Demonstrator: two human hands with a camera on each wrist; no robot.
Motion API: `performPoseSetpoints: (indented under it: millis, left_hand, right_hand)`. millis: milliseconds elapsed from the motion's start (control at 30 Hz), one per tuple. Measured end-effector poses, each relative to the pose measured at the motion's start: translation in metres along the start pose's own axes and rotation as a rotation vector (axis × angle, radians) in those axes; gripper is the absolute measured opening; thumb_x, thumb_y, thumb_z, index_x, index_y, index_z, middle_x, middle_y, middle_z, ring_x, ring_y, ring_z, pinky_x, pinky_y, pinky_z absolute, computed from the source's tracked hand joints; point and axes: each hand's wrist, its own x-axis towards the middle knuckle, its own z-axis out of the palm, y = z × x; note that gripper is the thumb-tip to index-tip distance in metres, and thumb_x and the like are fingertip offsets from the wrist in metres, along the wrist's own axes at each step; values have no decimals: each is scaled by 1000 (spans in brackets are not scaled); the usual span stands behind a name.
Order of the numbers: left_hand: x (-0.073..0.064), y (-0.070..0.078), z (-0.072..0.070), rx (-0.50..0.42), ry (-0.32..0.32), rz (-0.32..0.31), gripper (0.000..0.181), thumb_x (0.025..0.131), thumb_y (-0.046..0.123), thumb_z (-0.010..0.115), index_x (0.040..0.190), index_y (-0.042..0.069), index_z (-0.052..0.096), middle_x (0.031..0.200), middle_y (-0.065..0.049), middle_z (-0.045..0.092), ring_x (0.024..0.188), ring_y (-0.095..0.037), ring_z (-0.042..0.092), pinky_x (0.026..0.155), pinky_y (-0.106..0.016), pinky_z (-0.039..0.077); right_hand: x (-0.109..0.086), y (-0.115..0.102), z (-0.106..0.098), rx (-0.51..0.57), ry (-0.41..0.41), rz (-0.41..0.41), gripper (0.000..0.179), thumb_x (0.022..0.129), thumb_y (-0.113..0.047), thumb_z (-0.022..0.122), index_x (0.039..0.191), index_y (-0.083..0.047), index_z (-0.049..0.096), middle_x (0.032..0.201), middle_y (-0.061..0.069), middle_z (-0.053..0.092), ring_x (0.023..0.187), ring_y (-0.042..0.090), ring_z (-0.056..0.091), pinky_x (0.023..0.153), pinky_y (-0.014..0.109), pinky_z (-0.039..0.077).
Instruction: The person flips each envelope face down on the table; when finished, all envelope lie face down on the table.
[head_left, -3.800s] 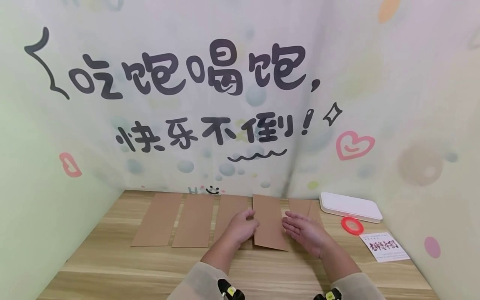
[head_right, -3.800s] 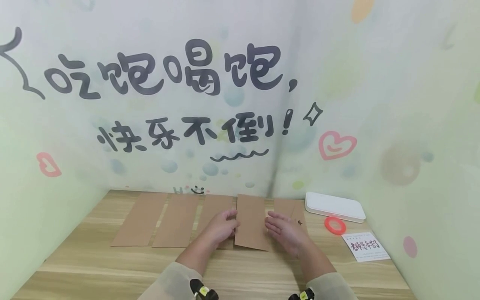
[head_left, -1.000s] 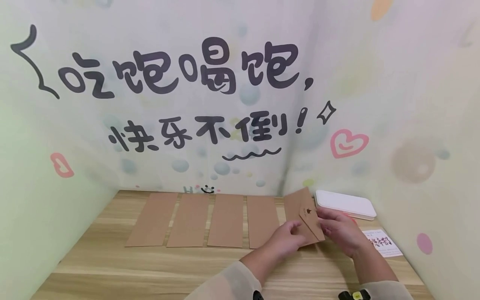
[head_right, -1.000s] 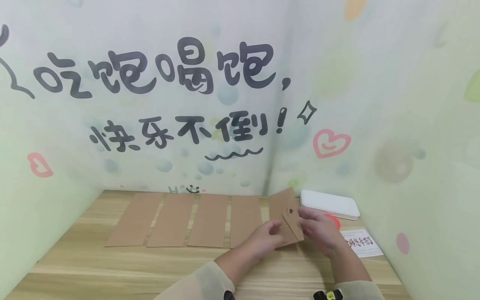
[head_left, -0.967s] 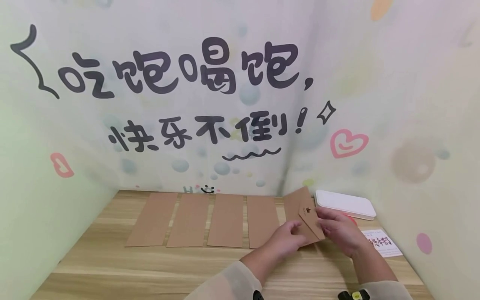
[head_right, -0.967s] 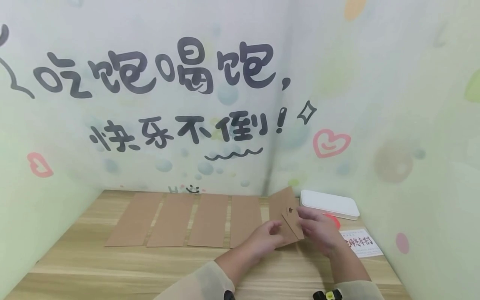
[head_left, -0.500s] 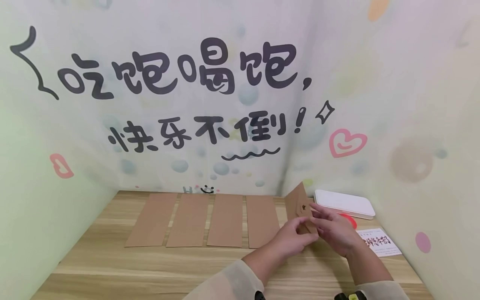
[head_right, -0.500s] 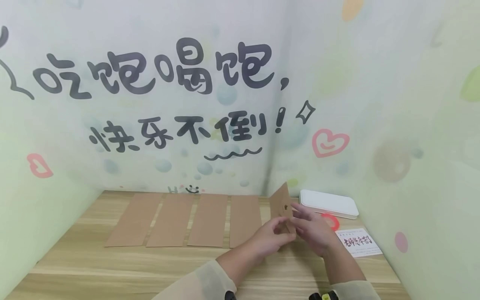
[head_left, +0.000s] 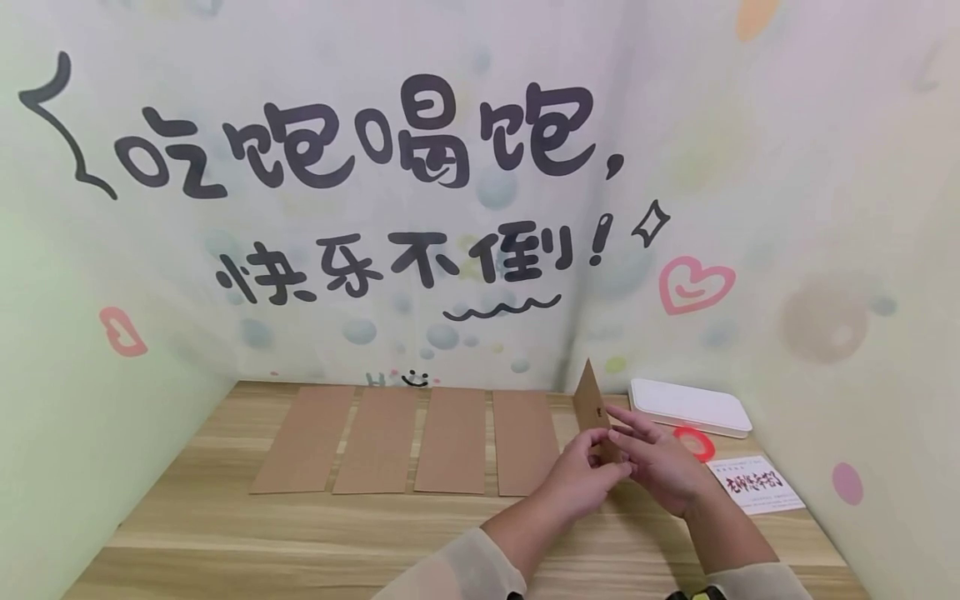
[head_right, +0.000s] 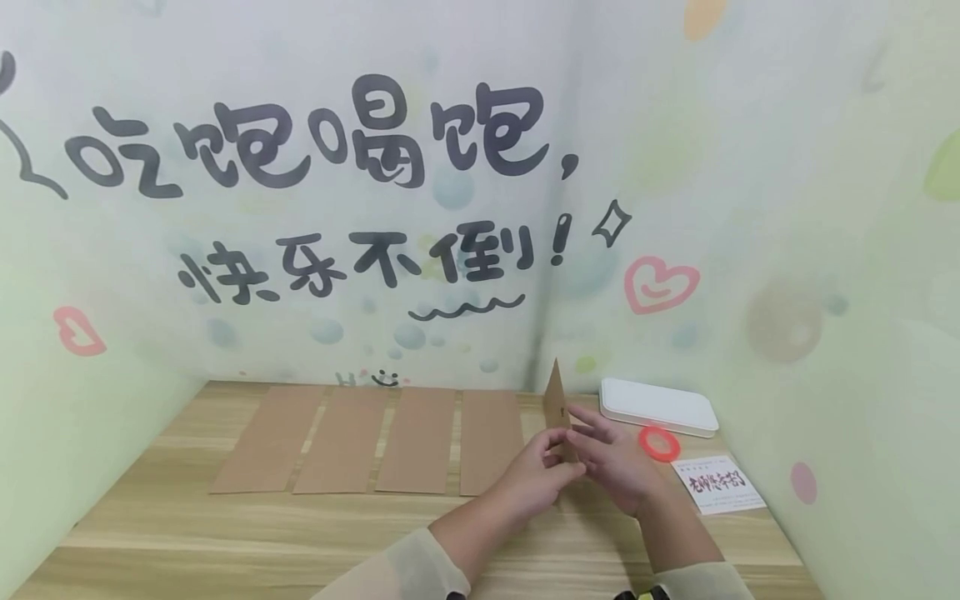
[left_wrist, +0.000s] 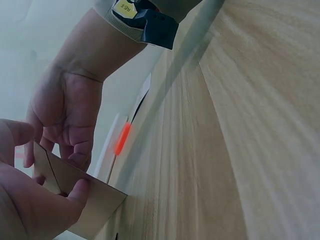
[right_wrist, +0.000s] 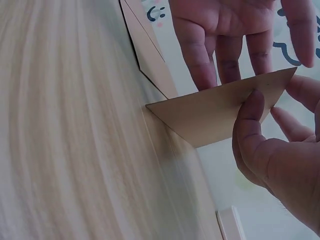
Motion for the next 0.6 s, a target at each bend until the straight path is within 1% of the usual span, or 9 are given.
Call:
performPoseSetpoints:
  millis: [133,200,333,367,400,433,467,533,600]
  left_hand:
    - [0,-1,-1,-16,4,14,53,99,27,75,147,14,57,150,-6,63,125,-20,66,95,-37,60]
    - [1,-1,-1,-45,15,8,52,99,24,73,147,15,57,152,-6,61,126,-22,67,92,-37,60]
    - [4,-3,-1,-123,49,11,53,97,14,69,148,11,55,154,-8,59,115,-20,69,84,-33,60]
    - [5,-3,-2,-145,56,12,55,96,12,68,149,9,55,153,-10,59,112,-21,69,82,-33,60]
    - [6,-4,-2,-156,66,20,56,94,8,67,149,8,55,154,-11,59,114,-21,70,85,-33,62]
    - [7,-5,-2,-171,72,25,57,93,5,66,149,6,54,153,-13,58,112,-23,70,84,-35,63]
    - [8,-6,-3,-175,78,28,57,93,3,65,149,5,54,154,-14,58,114,-25,70,86,-37,63]
    - [9,-8,-5,-156,90,37,59,92,0,64,150,4,54,154,-15,58,120,-27,70,89,-38,63]
    - [10,-10,-7,-123,101,40,59,92,-3,64,150,5,55,151,-15,62,124,-28,69,89,-37,62]
  right_hand:
    - [-1,1,1,5,-10,-4,65,109,-25,62,168,-20,35,151,5,54,129,7,63,105,25,56]
    - [-1,1,2,14,-19,-7,65,109,-24,62,168,-18,35,146,0,58,129,6,63,105,24,56]
    - [1,4,2,34,-35,-7,63,110,-23,61,167,-12,36,140,-5,59,124,6,64,104,25,57]
    - [2,5,2,34,-35,-3,62,110,-24,60,166,-10,36,140,-4,59,123,6,65,104,25,58]
    - [3,6,2,30,-30,2,62,111,-25,59,166,-8,36,141,-3,58,122,7,65,104,26,58]
    - [4,7,1,21,-26,8,62,112,-26,57,166,-6,35,144,1,57,123,8,65,106,27,58]
    - [4,8,1,10,-14,19,62,112,-28,56,165,-6,35,148,6,56,124,10,66,107,29,58]
    - [5,10,-1,-18,18,45,64,113,-32,54,166,-3,33,157,17,51,133,19,64,112,34,56]
    - [6,12,-4,-49,51,77,67,113,-35,52,167,-3,30,165,26,41,144,30,57,118,40,52]
